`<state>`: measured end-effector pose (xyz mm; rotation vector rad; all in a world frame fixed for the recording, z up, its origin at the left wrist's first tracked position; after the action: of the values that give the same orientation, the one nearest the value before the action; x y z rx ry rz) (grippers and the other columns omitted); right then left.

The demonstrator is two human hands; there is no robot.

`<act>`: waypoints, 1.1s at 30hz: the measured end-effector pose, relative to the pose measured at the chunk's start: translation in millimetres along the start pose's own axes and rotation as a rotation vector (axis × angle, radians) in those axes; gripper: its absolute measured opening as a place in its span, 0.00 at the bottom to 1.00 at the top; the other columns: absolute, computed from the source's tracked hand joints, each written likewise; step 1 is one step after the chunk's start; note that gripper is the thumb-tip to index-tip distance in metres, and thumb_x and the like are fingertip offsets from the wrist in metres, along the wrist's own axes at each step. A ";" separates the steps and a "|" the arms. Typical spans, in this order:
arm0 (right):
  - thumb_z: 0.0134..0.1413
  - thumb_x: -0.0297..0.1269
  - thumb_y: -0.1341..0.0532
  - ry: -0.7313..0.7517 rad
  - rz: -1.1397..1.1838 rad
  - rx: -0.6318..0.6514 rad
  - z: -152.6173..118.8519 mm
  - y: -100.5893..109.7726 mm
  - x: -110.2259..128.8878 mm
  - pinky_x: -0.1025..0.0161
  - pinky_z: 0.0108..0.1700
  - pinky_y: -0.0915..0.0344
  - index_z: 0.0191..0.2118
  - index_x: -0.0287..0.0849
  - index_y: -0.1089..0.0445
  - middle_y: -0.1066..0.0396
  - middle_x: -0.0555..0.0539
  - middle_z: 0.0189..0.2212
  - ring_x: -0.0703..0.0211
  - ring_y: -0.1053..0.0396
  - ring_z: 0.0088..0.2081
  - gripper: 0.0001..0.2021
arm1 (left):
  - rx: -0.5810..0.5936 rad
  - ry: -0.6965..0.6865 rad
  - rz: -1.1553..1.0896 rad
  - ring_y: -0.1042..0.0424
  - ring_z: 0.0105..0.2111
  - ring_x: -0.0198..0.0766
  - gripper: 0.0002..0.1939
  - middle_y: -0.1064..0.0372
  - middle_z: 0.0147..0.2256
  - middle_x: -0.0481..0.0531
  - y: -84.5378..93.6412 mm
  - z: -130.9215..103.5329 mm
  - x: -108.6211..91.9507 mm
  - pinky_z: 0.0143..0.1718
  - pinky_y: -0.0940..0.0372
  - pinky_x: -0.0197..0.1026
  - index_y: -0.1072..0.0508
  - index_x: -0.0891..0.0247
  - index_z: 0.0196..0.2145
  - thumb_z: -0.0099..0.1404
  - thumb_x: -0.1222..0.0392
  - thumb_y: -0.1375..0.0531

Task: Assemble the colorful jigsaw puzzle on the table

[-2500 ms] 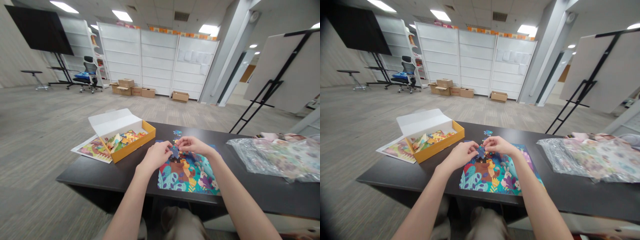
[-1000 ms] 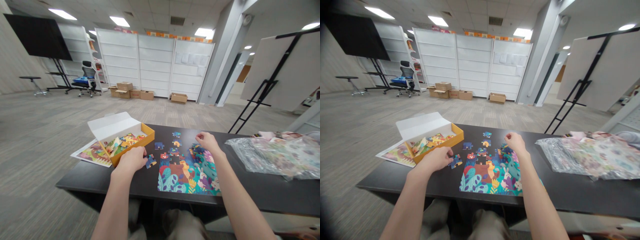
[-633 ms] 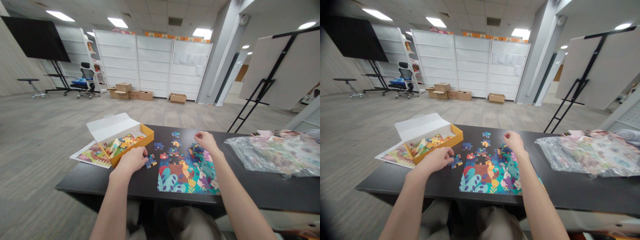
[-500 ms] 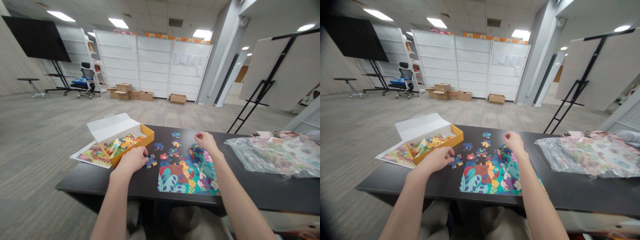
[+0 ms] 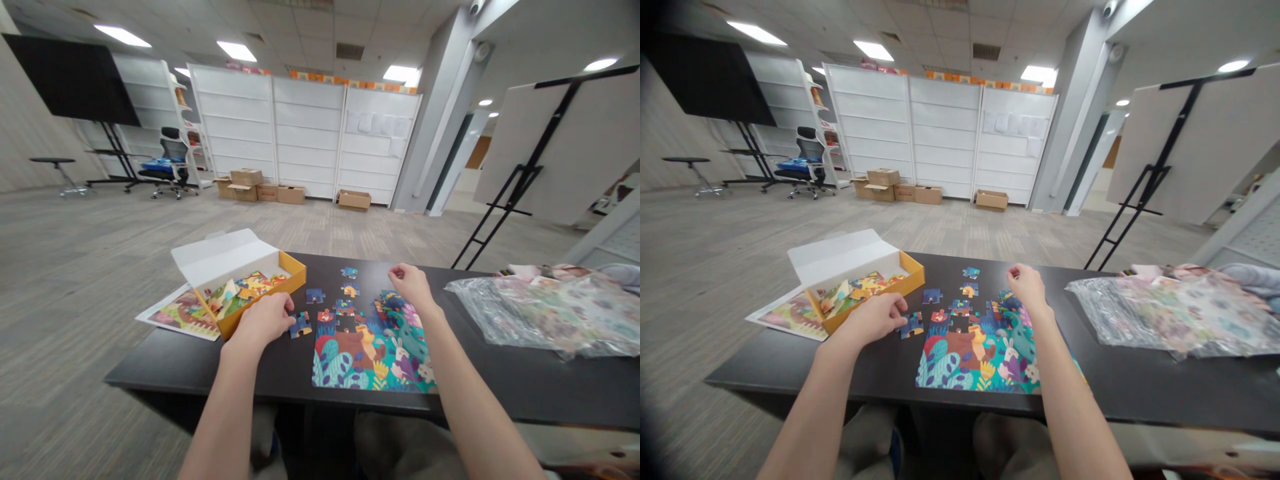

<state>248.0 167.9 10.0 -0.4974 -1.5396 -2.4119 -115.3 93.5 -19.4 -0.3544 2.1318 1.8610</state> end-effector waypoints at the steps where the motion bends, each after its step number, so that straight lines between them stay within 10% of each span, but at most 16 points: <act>1: 0.55 0.37 0.41 0.000 0.007 -0.001 -0.2 0.6 0.6 0.62 0.41 0.33 0.34 0.45 0.22 0.20 0.45 0.34 0.54 0.24 0.37 0.09 | -0.003 0.000 0.000 0.22 0.40 0.41 0.08 0.20 0.36 0.47 0.4 0.0 0.2 0.34 0.35 0.36 0.27 0.56 0.38 0.59 0.61 0.37; 11: 0.55 0.36 0.40 0.036 0.087 0.045 -0.3 -4.0 7.7 0.61 0.39 0.34 0.35 0.43 0.23 0.21 0.45 0.34 0.55 0.25 0.35 0.08 | -0.044 -0.007 0.101 0.24 0.43 0.43 0.11 0.23 0.40 0.49 7.0 -4.1 0.7 0.35 0.37 0.39 0.27 0.56 0.40 0.58 0.59 0.35; 20: 0.55 0.38 0.35 0.467 0.222 0.530 -45.6 -55.8 94.6 0.63 0.35 0.37 0.35 0.43 0.23 0.23 0.48 0.30 0.59 0.30 0.30 0.05 | -0.072 -0.126 0.080 0.25 0.39 0.42 0.08 0.23 0.35 0.48 6.2 -5.6 -23.7 0.32 0.41 0.39 0.27 0.57 0.40 0.62 0.59 0.38; 33: 0.55 0.44 0.33 0.610 0.102 0.509 -55.6 -60.9 105.2 0.65 0.37 0.40 0.39 0.41 0.22 0.27 0.46 0.33 0.59 0.32 0.33 0.11 | -0.022 -0.282 0.031 0.25 0.37 0.41 0.08 0.23 0.36 0.50 -15.6 -4.0 -68.9 0.30 0.40 0.37 0.25 0.57 0.39 0.65 0.54 0.39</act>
<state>120.4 141.1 -19.3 0.2366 -1.6729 -1.7462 -45.8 87.1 -7.7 -0.0574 1.9387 1.8289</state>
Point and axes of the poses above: each hand's wrist, its own z-axis towards the middle knuckle, its own y-axis out of the back of the hand, x = y × z, the point moved 9 cm from there along z, towards the middle knuckle
